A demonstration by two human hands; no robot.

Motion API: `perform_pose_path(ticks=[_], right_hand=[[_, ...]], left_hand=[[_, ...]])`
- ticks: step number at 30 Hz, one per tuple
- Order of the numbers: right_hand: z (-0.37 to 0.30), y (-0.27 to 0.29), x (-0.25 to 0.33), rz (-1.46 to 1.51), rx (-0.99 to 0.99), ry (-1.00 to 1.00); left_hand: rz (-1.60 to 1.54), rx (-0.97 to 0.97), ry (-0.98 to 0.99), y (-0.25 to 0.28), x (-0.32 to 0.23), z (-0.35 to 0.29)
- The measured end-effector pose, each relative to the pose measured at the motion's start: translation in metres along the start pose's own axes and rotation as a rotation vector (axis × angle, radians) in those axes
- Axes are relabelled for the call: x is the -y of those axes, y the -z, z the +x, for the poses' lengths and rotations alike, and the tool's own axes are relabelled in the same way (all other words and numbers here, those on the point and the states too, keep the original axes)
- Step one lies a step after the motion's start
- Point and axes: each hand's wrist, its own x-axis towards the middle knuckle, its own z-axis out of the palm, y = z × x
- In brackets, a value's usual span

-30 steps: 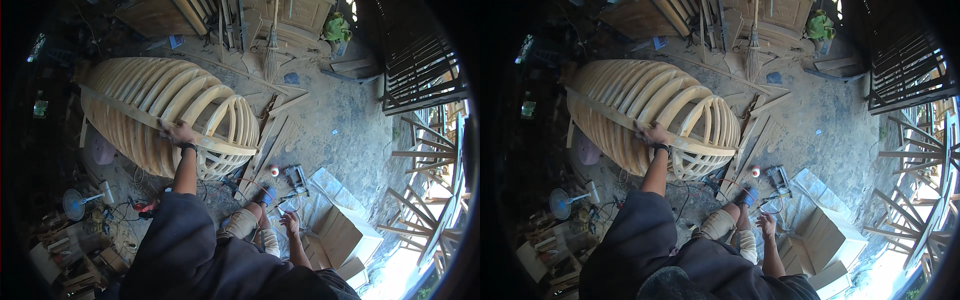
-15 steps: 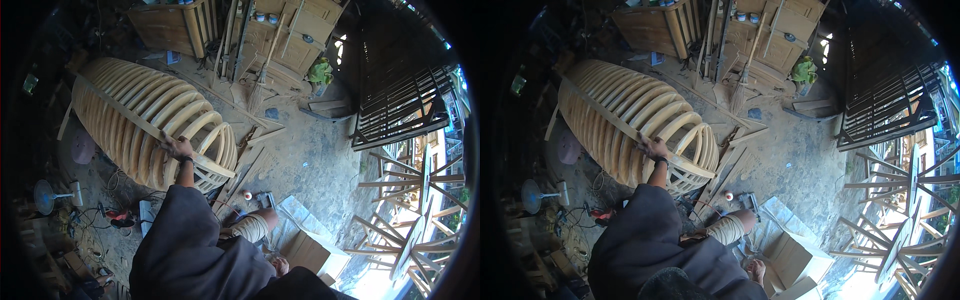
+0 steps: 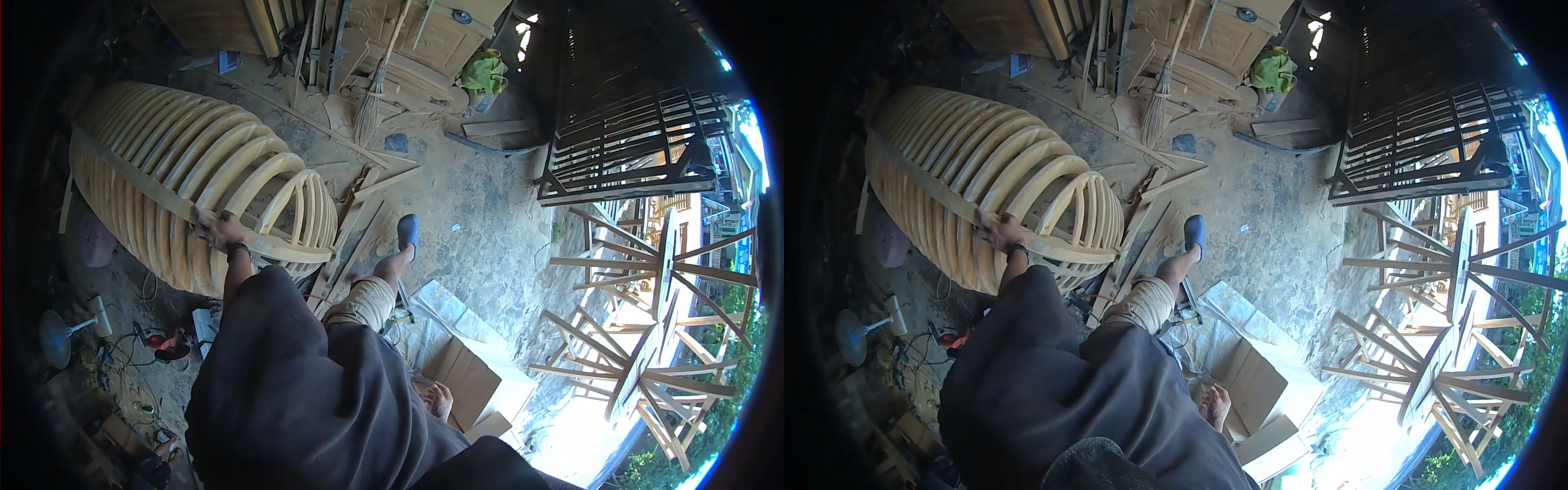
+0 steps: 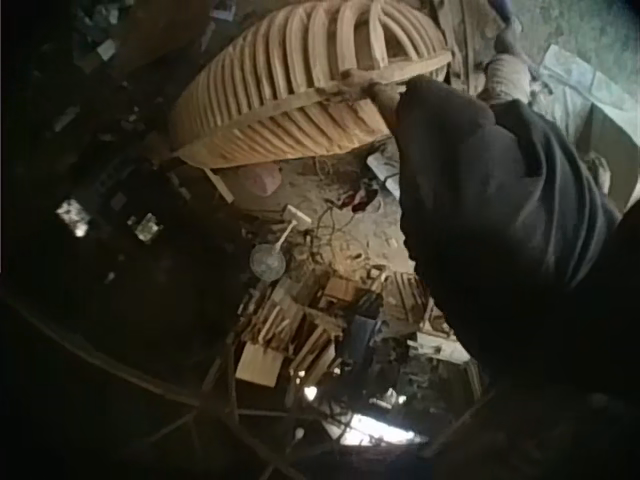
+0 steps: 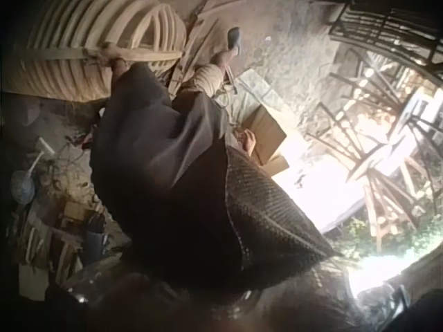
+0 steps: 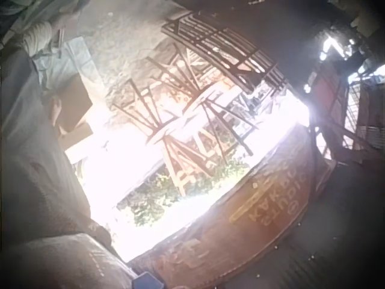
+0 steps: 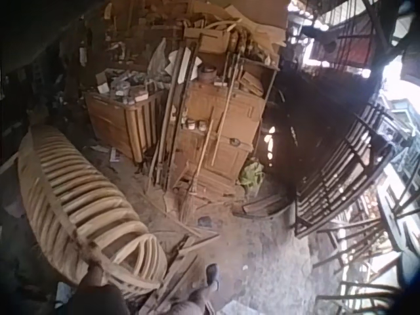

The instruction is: The person sands a wooden frame with a power sander, cleans a strip of wood with a tool, and then attaches the strip to the side of a large oval wooden cage structure.

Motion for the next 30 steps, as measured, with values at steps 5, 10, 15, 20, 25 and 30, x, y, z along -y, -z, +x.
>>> perform_pose_path(ticks=[5, 10, 15, 20, 25, 30], right_hand=[[0.083, -0.040, 0.119, -0.151, 0.091, 0.102], [0.167, -0.087, 0.255, -0.359, 0.208, 0.034], [0.168, -0.145, 0.408, -0.252, 0.245, 0.305], [0.188, -0.158, 0.446, -0.447, 0.289, 0.223], [0.213, -0.134, 0.430, -0.720, 0.361, 0.101], [0.240, -0.112, 0.447, -0.724, 0.460, 0.196]], left_hand=[[0.081, -0.034, -0.026, -0.004, 0.009, 0.004], [0.288, -0.183, 0.105, -0.018, 0.044, 0.019], [0.305, -0.074, 0.296, -0.008, 0.042, 0.018], [0.260, -0.035, 0.383, -0.021, 0.007, 0.012], [0.217, -0.094, 0.322, -0.014, -0.015, 0.013], [0.187, -0.051, 0.416, -0.007, -0.021, 0.008]])
